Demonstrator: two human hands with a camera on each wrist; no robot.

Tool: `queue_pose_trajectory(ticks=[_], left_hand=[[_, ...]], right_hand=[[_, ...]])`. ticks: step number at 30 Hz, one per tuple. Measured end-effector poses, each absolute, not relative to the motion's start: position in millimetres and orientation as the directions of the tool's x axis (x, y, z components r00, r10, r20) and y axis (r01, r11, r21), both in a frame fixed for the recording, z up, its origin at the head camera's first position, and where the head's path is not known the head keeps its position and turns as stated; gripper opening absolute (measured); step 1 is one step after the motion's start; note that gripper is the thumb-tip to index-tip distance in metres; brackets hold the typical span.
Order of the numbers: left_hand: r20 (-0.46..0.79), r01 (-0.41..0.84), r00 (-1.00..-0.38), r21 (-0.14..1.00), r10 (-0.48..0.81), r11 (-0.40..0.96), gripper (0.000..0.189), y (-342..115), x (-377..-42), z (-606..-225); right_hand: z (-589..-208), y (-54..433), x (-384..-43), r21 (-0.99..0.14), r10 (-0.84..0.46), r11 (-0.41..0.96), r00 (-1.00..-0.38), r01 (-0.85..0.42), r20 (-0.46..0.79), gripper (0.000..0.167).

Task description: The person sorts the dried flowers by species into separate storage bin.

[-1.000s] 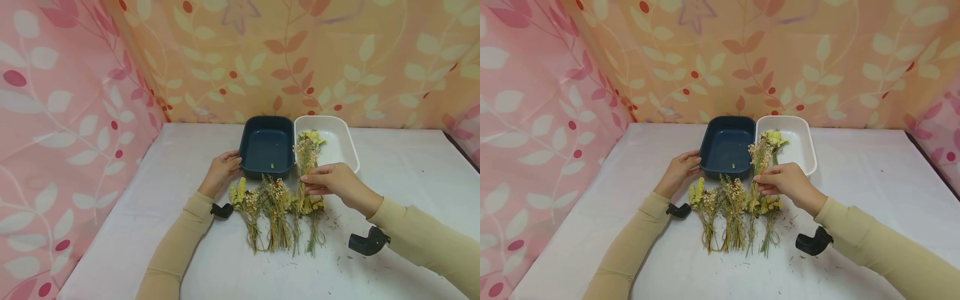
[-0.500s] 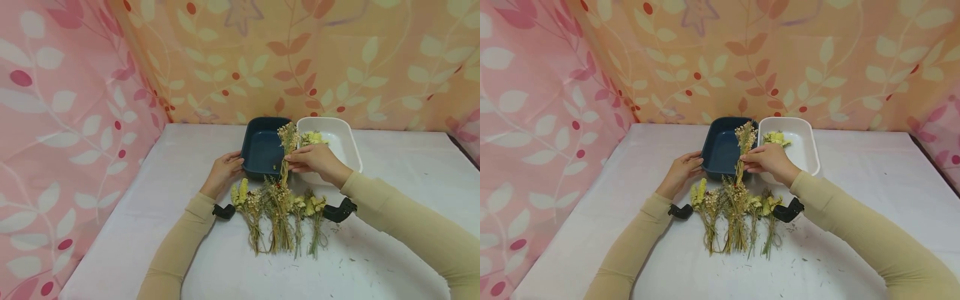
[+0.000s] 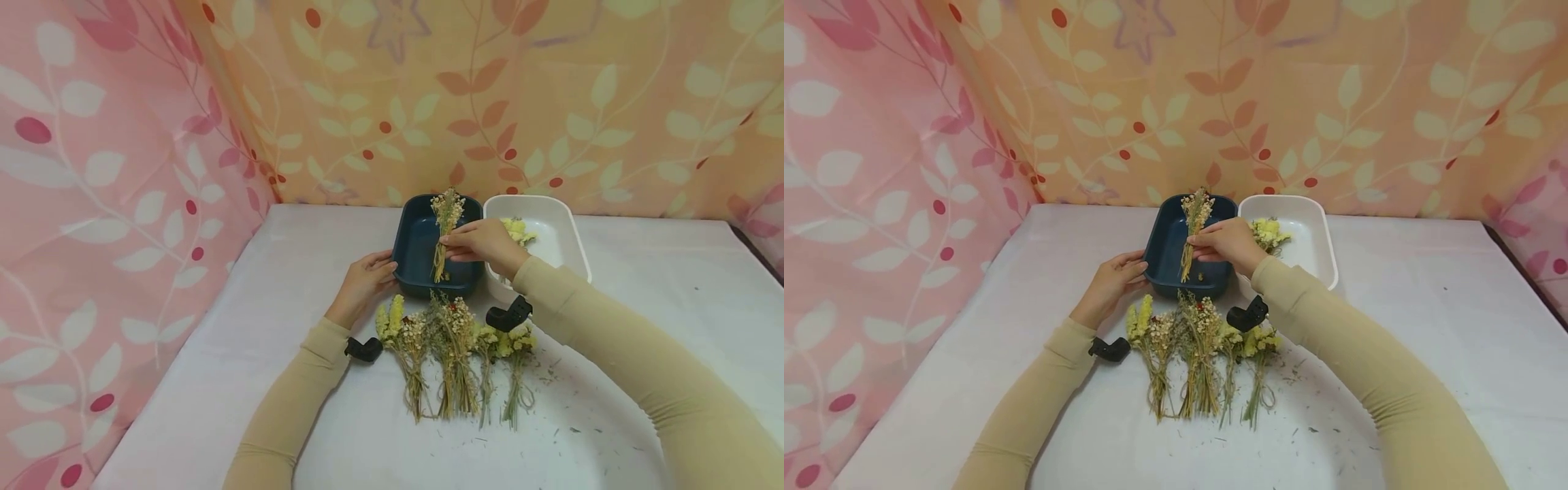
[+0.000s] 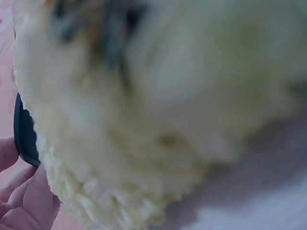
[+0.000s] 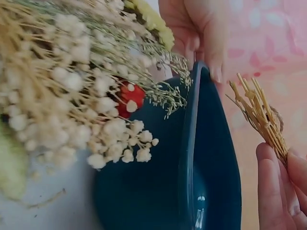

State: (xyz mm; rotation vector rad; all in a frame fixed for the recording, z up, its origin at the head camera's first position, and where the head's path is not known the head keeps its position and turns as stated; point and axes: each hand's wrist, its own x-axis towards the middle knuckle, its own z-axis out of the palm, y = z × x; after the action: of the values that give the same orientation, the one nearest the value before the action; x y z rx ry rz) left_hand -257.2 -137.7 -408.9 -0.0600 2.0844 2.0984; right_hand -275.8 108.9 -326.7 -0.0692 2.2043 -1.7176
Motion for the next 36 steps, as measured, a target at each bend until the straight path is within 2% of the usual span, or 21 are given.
queue_pose_trajectory(ticks=[11,18,36], left_hand=[[-0.151,-0.151,-0.98,0.988,0.132,0.012,0.044,-130.8,-253.8,-417.9],[-0.178,-0.178,-0.98,0.984,0.092,0.007,0.042,-134.5,-246.4,-422.8],[-0.129,-0.133,-0.985,0.991,0.116,-0.023,0.043,-137.4,-254.7,-409.0]], right_hand=[[-352.9,104.6,-289.5,-0.944,-0.208,0.247,-0.939,0.22,-0.273,0.038],[-370.7,90.0,-292.0,-0.95,-0.235,0.204,-0.931,0.236,-0.281,0.036],[-377.1,74.0,-304.9,-0.94,-0.214,0.21,-0.926,0.267,-0.311,0.035]])
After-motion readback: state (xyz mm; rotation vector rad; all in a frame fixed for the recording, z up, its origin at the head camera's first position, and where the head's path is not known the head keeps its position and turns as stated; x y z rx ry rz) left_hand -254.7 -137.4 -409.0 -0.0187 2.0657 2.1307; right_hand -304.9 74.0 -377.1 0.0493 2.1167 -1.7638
